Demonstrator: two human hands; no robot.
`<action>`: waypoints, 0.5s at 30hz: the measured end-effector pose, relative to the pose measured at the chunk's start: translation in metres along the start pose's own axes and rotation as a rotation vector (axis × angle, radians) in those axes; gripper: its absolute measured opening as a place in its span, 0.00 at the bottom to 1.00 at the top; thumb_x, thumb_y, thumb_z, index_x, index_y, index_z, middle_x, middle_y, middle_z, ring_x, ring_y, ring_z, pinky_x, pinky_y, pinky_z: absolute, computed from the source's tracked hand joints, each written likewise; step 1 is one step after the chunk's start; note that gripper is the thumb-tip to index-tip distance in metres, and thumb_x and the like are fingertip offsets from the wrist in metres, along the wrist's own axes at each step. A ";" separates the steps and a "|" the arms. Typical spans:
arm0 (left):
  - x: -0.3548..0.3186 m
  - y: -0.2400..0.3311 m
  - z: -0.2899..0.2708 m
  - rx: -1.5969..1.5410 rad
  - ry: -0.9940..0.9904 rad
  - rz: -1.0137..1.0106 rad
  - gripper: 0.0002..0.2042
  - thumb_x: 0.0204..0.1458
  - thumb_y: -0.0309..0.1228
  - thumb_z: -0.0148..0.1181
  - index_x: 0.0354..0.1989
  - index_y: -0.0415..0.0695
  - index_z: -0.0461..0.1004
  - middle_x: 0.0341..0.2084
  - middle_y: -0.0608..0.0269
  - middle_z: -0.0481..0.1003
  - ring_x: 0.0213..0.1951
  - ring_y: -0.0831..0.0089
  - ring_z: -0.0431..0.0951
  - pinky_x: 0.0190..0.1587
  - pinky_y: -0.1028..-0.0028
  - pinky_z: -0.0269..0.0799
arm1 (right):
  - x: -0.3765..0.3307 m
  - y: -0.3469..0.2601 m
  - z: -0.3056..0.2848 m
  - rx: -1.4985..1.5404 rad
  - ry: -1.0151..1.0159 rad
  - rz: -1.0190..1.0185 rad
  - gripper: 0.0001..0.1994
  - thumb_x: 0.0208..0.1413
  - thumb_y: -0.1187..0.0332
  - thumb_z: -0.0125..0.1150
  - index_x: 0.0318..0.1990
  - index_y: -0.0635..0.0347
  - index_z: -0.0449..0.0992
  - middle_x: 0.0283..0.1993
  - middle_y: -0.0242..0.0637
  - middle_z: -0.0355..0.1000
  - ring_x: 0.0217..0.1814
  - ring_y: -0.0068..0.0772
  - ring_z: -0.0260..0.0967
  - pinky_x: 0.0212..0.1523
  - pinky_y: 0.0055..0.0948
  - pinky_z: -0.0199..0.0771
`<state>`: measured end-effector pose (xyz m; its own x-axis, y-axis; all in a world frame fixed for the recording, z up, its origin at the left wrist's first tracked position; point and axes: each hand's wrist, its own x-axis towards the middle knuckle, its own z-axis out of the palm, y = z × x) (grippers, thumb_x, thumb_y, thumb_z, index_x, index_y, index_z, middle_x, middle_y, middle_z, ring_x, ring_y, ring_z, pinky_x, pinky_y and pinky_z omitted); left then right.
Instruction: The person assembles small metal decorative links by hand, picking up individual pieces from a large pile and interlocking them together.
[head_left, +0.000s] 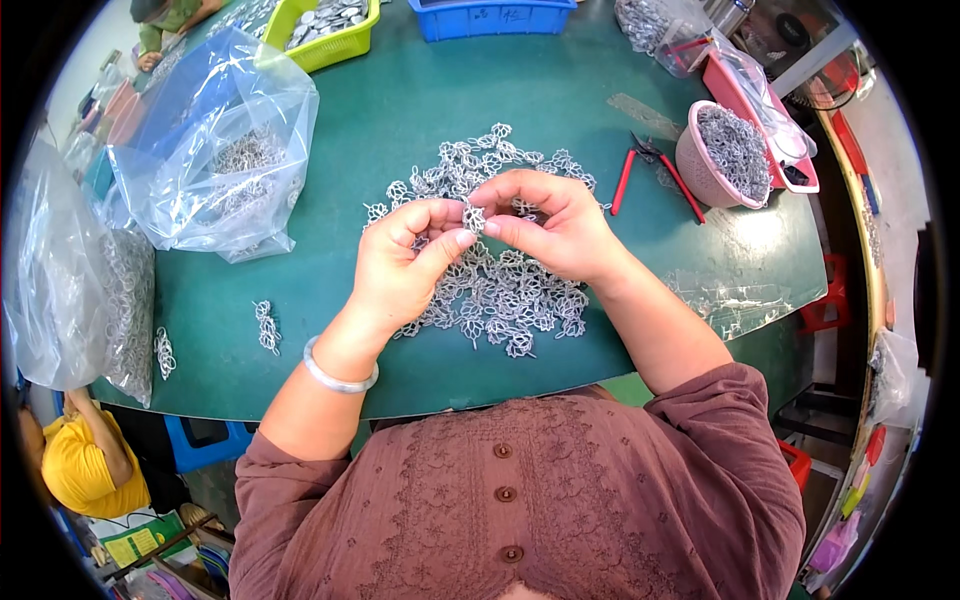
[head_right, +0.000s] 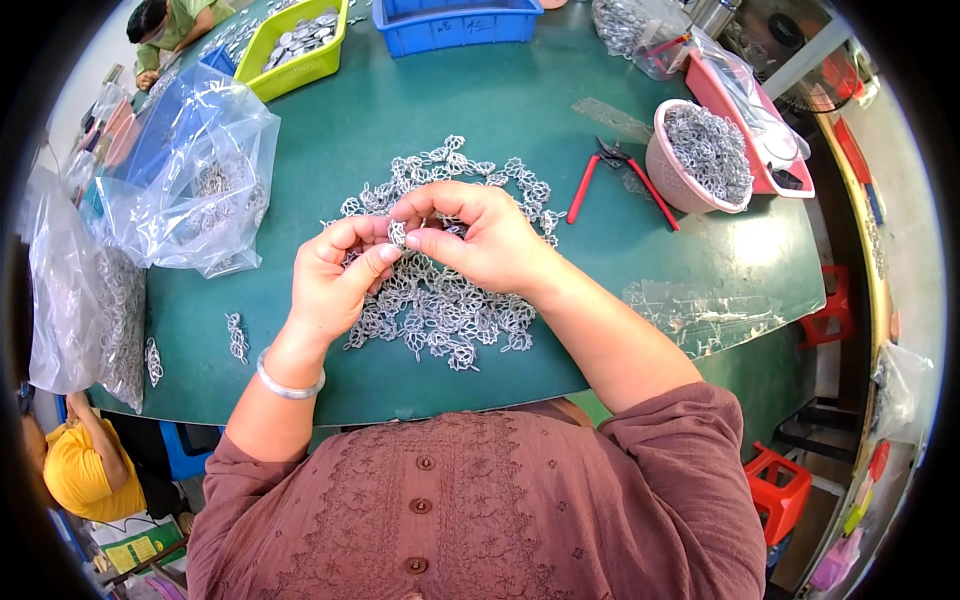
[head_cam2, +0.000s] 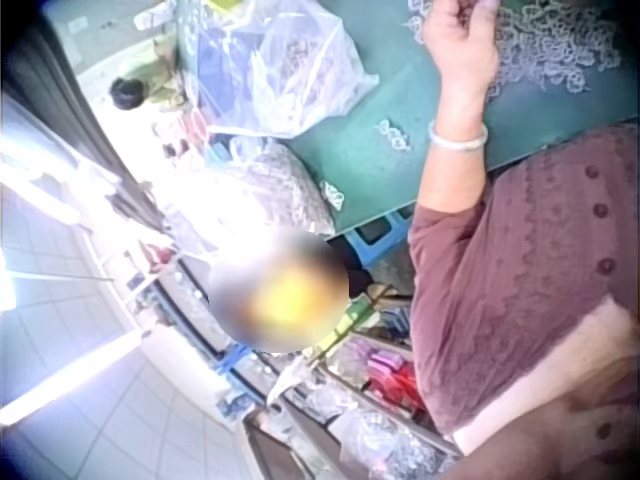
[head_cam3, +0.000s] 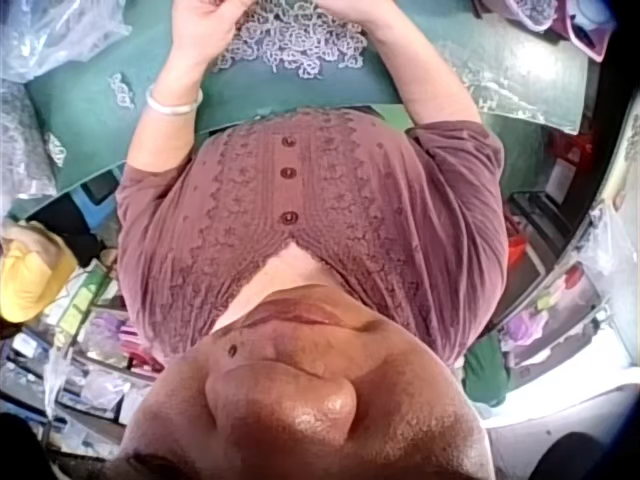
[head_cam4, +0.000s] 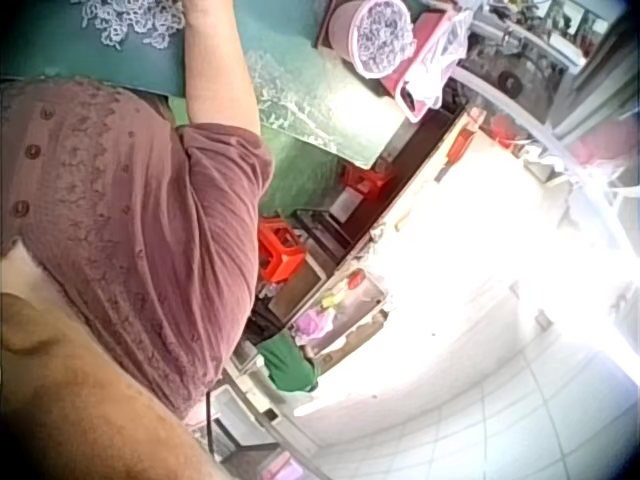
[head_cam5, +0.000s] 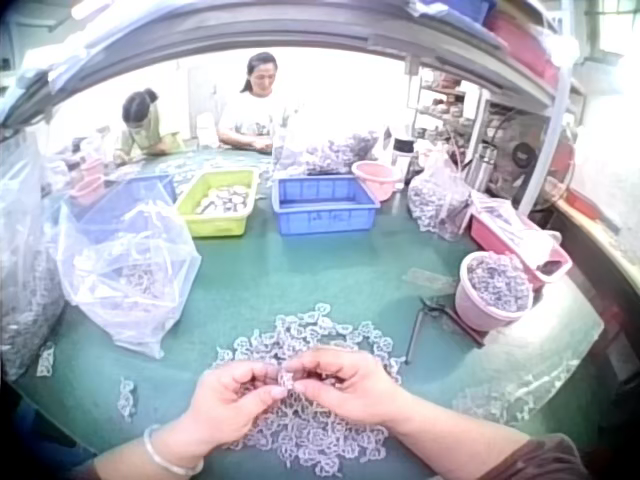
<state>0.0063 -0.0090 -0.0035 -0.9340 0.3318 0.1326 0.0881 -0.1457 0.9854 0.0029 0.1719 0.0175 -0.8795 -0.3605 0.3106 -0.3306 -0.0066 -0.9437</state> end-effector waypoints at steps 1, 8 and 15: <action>0.000 -0.001 0.000 -0.001 0.005 0.003 0.09 0.45 0.21 0.58 0.36 0.37 0.71 0.25 0.68 0.71 0.26 0.84 0.69 0.29 0.84 0.67 | 0.000 -0.001 0.000 -0.010 0.002 -0.003 0.08 0.47 0.78 0.56 0.36 0.64 0.72 0.31 0.30 0.69 0.34 0.18 0.64 0.37 0.20 0.67; 0.001 -0.001 0.000 0.060 0.013 0.065 0.09 0.44 0.20 0.58 0.36 0.37 0.70 0.27 0.68 0.70 0.28 0.84 0.68 0.31 0.84 0.67 | 0.000 -0.001 0.002 -0.008 -0.005 -0.039 0.09 0.47 0.78 0.55 0.38 0.63 0.72 0.31 0.29 0.69 0.34 0.17 0.64 0.36 0.20 0.66; 0.002 -0.004 0.000 0.099 0.008 0.153 0.10 0.43 0.19 0.58 0.36 0.37 0.70 0.27 0.67 0.70 0.28 0.84 0.68 0.32 0.83 0.66 | 0.000 0.000 0.001 -0.030 -0.015 -0.083 0.10 0.46 0.79 0.54 0.38 0.63 0.72 0.30 0.30 0.69 0.33 0.18 0.65 0.36 0.20 0.67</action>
<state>0.0039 -0.0079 -0.0070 -0.9097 0.3052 0.2818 0.2633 -0.1011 0.9594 0.0037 0.1709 0.0175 -0.8435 -0.3735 0.3860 -0.4127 -0.0093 -0.9108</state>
